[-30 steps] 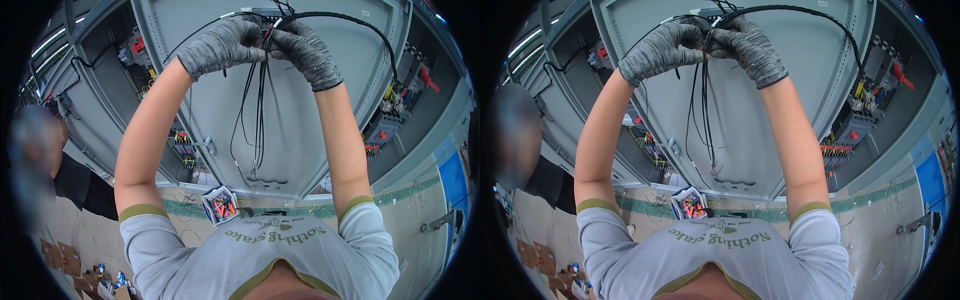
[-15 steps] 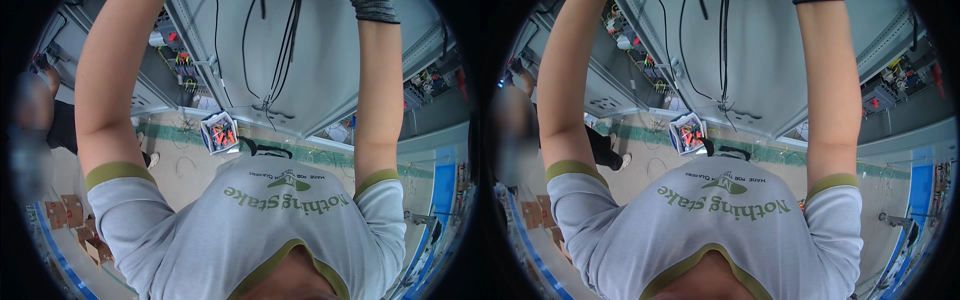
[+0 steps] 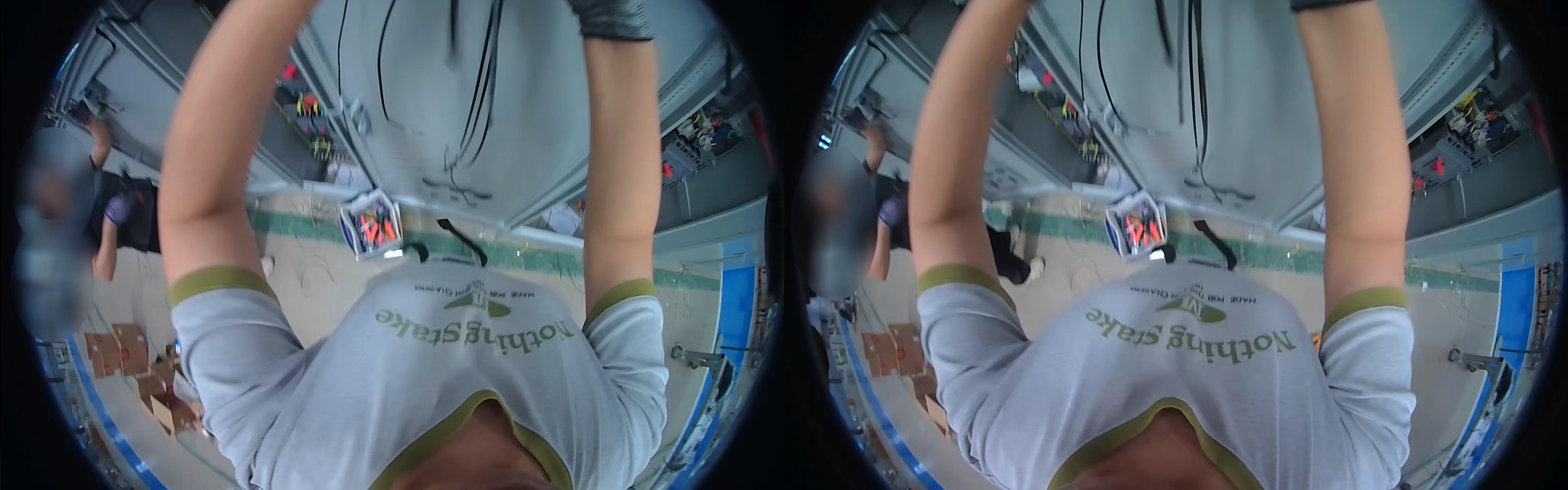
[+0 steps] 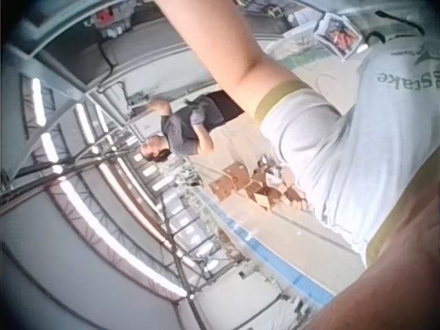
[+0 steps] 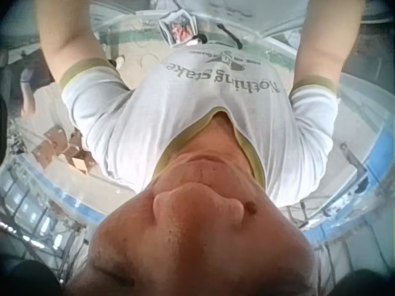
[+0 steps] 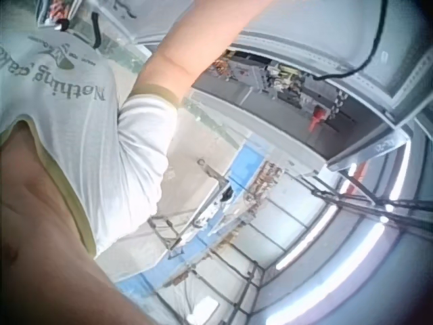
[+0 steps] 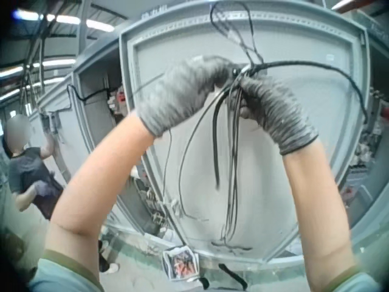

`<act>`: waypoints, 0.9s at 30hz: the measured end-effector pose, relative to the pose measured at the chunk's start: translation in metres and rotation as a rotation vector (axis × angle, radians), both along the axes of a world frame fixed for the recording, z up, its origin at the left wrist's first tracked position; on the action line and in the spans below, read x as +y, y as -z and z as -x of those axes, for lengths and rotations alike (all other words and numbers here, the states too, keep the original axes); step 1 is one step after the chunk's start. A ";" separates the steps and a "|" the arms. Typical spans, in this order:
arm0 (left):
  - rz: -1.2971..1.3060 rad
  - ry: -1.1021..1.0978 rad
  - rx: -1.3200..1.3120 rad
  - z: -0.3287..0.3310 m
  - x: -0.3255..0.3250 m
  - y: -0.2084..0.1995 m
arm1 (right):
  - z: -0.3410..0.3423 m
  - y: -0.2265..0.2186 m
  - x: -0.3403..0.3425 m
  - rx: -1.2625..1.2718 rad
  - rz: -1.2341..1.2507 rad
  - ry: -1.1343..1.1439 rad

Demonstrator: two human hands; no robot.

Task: The person organizes and connects black wires to a terminal block inside an open electrical cabinet. They repeatedly strip wire ends, insert them into terminals, and adjust the bundle while wearing gloves. A second person works nearby on a separate panel.

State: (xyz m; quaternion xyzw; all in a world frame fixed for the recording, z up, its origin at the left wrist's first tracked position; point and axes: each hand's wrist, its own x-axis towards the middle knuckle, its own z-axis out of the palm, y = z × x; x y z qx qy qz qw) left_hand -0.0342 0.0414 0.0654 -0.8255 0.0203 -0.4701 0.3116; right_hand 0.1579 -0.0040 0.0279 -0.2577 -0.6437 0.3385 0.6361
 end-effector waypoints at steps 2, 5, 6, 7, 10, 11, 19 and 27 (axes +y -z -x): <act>0.129 -0.109 -0.021 -0.003 0.004 0.014 | 0.004 0.008 0.009 0.005 0.029 0.050; 0.228 -0.422 -0.139 -0.010 -0.014 0.021 | 0.007 0.005 0.003 0.017 0.048 0.118; 0.266 -0.402 -0.131 -0.011 -0.007 0.025 | -0.002 0.009 0.011 -0.007 0.033 0.064; 0.338 -0.336 -0.128 -0.010 -0.007 0.026 | 0.001 0.007 0.008 0.007 0.040 0.098; 0.621 -0.130 -0.127 -0.011 -0.001 0.029 | 0.004 0.005 0.002 -0.001 0.078 0.148; 0.746 -0.052 -0.143 -0.013 0.003 0.030 | 0.003 0.003 0.003 -0.011 0.086 0.157; 1.153 0.126 -0.155 -0.019 -0.008 0.029 | 0.006 0.003 0.001 -0.085 0.046 0.330; 0.931 0.083 -0.219 -0.026 -0.001 0.030 | 0.009 0.003 -0.004 -0.087 -0.010 0.377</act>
